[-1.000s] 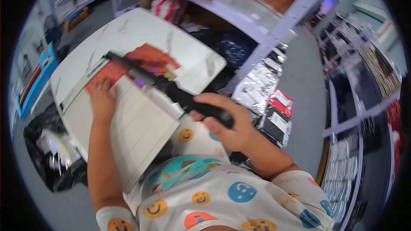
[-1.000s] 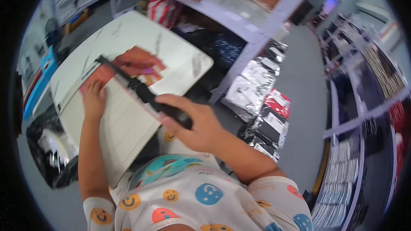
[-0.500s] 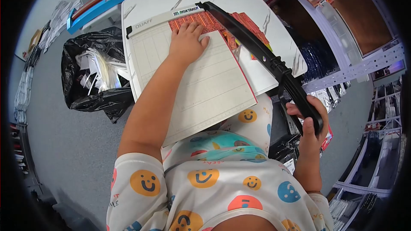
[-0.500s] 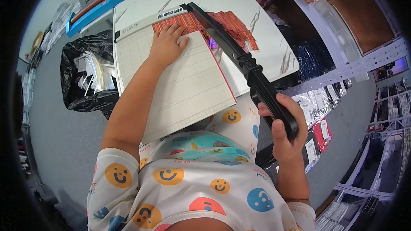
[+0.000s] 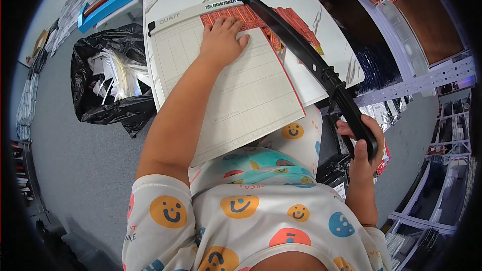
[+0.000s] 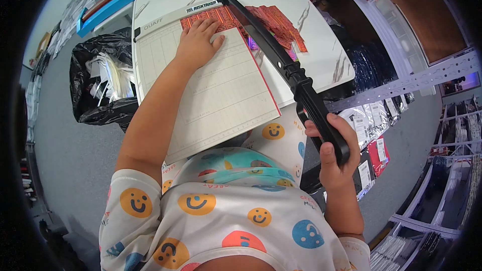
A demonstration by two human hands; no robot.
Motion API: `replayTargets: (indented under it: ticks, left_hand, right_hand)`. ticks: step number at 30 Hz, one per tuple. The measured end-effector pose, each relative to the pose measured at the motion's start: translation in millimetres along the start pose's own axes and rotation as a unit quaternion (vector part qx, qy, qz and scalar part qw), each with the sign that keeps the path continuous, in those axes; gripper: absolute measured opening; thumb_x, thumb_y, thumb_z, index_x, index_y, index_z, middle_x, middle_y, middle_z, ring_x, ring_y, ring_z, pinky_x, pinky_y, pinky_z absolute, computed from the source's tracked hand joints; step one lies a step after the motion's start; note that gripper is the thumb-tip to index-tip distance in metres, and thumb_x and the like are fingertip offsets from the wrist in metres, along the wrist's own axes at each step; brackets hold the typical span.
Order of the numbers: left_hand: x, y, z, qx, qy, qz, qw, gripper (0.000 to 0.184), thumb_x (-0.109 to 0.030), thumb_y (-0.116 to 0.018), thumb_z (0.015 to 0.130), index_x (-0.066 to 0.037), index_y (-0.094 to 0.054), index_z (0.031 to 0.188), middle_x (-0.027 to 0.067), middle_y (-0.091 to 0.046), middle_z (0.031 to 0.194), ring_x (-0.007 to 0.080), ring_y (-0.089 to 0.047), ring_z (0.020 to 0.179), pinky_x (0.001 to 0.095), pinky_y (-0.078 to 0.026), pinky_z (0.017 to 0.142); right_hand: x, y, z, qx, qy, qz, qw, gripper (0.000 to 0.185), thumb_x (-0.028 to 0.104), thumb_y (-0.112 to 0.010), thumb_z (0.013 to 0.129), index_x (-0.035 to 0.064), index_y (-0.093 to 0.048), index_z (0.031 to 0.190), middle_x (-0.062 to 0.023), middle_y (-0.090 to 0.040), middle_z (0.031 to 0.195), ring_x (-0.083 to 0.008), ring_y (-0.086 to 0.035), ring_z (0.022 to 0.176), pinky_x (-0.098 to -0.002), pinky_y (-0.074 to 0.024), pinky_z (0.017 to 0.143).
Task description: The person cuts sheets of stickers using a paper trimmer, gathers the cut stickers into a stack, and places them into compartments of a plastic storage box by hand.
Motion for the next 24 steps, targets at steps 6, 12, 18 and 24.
replayTargets:
  ticks: [6, 12, 18, 24]
  left_hand:
    - [-0.6, 1.4, 0.6, -0.007, -0.001, -0.002, 1.0, 0.044, -0.038, -0.04, 0.082, -0.013, -0.044, 0.118, 0.0025, -0.039, 0.126, 0.0198, -0.03, 0.12, 0.0418, -0.024, 0.097]
    - [1.5, 1.0, 1.1, -0.03, -0.003, -0.011, 0.999, 0.043, -0.037, -0.043, 0.08, -0.012, -0.047, 0.115, 0.0043, -0.042, 0.123, 0.0224, -0.032, 0.119, 0.0416, -0.026, 0.096]
    - [-1.1, 6.5, -1.4, -0.026, -0.006, -0.025, 0.999, 0.044, -0.037, -0.045, 0.079, -0.012, -0.046, 0.116, 0.0066, -0.043, 0.121, 0.0271, -0.033, 0.116, 0.042, -0.025, 0.096]
    - [3.2, 0.2, -1.1, -0.073, -0.008, -0.016, 0.997, 0.043, -0.036, -0.044, 0.08, -0.012, -0.046, 0.116, 0.0058, -0.043, 0.121, 0.0243, -0.033, 0.117, 0.0439, -0.024, 0.095]
  right_hand:
    - [-14.0, -0.1, -9.8, 0.009, 0.027, 0.002, 1.0, 0.042, 0.026, -0.048, 0.084, -0.0025, -0.038, 0.113, -0.0165, -0.058, 0.08, -0.0251, -0.057, 0.082, -0.0373, -0.0446, 0.076]
    - [-61.5, -2.3, -47.5, 0.02, 0.055, 0.006, 0.998, 0.04, 0.022, -0.049, 0.084, -0.0017, -0.037, 0.113, -0.0221, -0.057, 0.089, -0.0273, -0.058, 0.082, -0.0374, -0.0456, 0.075]
    - [22.2, -0.2, 16.0, -0.018, -0.023, 0.001, 1.0, 0.048, 0.028, -0.05, 0.083, -0.0079, -0.039, 0.112, -0.0161, -0.059, 0.079, -0.0239, -0.058, 0.08, -0.0367, -0.0444, 0.077]
    - [24.9, -0.1, 21.3, -0.031, -0.031, -0.002, 0.999, 0.049, 0.032, -0.053, 0.081, -0.0059, -0.041, 0.111, -0.0154, -0.059, 0.077, -0.0236, -0.058, 0.077, -0.0364, -0.0449, 0.077]
Point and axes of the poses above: each hand's wrist, its own z-axis towards the middle knuckle, its own y-axis out of the back of the hand, x = y × z, the point moved 1 cm from there along z, towards the middle knuckle
